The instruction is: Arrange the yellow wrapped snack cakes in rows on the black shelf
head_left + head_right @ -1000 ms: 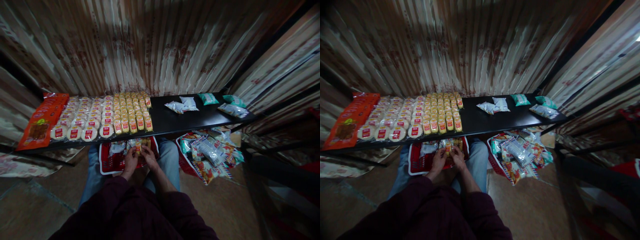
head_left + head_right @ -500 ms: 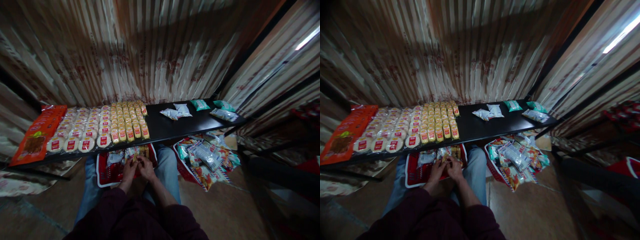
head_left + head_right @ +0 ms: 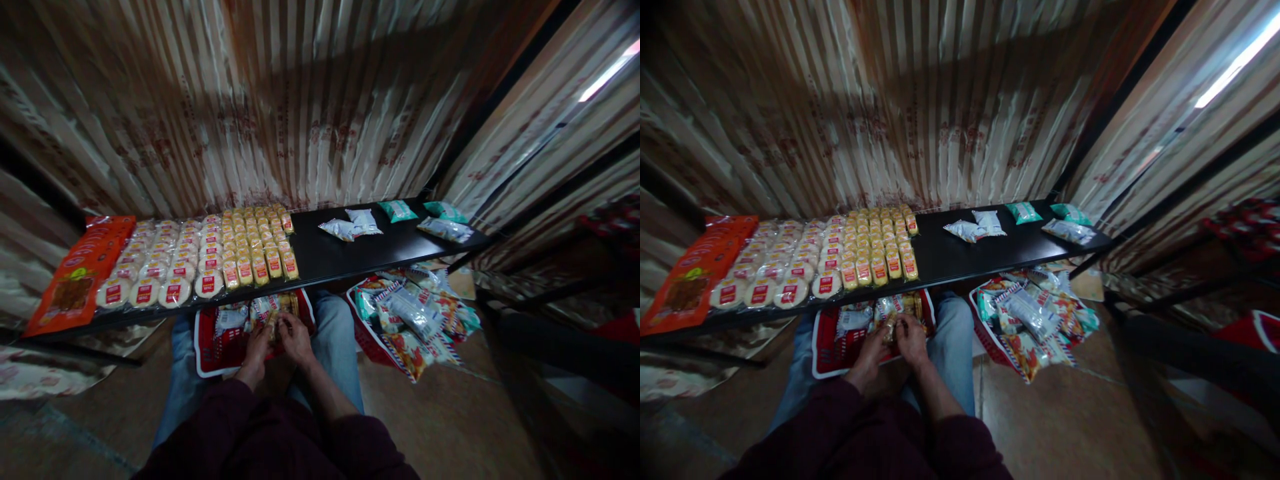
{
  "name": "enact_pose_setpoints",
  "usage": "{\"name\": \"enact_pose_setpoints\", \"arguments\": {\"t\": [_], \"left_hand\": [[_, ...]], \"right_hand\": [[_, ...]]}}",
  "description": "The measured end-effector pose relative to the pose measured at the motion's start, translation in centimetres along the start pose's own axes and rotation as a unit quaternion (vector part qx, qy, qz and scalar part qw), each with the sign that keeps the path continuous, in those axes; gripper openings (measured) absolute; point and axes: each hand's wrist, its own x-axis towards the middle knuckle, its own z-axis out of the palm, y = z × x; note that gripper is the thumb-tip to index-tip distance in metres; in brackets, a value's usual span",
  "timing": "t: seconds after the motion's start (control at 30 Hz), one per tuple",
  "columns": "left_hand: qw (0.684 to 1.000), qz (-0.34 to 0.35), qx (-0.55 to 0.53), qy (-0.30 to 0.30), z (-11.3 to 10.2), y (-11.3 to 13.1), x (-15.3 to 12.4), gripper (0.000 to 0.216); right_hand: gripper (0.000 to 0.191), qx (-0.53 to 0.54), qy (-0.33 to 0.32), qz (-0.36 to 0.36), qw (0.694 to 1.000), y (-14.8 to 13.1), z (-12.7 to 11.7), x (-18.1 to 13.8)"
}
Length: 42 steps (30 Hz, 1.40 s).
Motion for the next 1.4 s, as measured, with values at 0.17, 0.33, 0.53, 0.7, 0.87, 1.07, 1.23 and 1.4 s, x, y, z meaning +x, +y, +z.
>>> {"name": "enact_pose_setpoints", "arguments": {"t": [0.17,0.33,0.53,0.7,0.87,1.07,1.23,1.4], "left_hand": [[1.0,-0.008,-0.021,-0.005,0.2,0.4,-0.5,0.032],[0.997,-0.022,-0.067,-0.001,0.4,0.8,-0.8,0.026],[0.989,-0.051,-0.136,0.004,0.6,1.0,-0.8,0.014],[0.981,-0.075,-0.177,-0.01,0.8,1.1,-1.0,0.007],[0.972,-0.101,-0.207,-0.046,0.8,1.0,-1.0,0.014],[0.959,-0.121,-0.239,-0.087,0.8,0.6,-0.5,0.022],[0.948,-0.129,-0.278,-0.087,0.5,0.3,0.0,0.02],[0.939,-0.157,-0.295,-0.08,0.3,0.6,0.0,0.025]], "right_hand": [[0.023,0.02,0.018,0.008,1.0,-0.5,-0.3,0.1],[0.023,0.066,0.048,0.033,0.996,-0.3,-0.3,0.0],[0.024,0.108,0.065,0.046,0.991,0.2,0.0,0.0],[0.027,0.142,0.045,0.069,0.986,-0.1,-0.1,-0.1],[0.026,0.155,0.037,0.061,0.985,-0.6,-0.4,-0.2],[0.025,0.182,0.034,0.06,0.981,-0.6,-0.4,-0.4],[0.025,0.196,0.041,0.06,0.978,-0.4,-0.3,-0.4],[0.024,0.202,0.028,0.061,0.977,-0.5,-0.3,-0.4]]}}
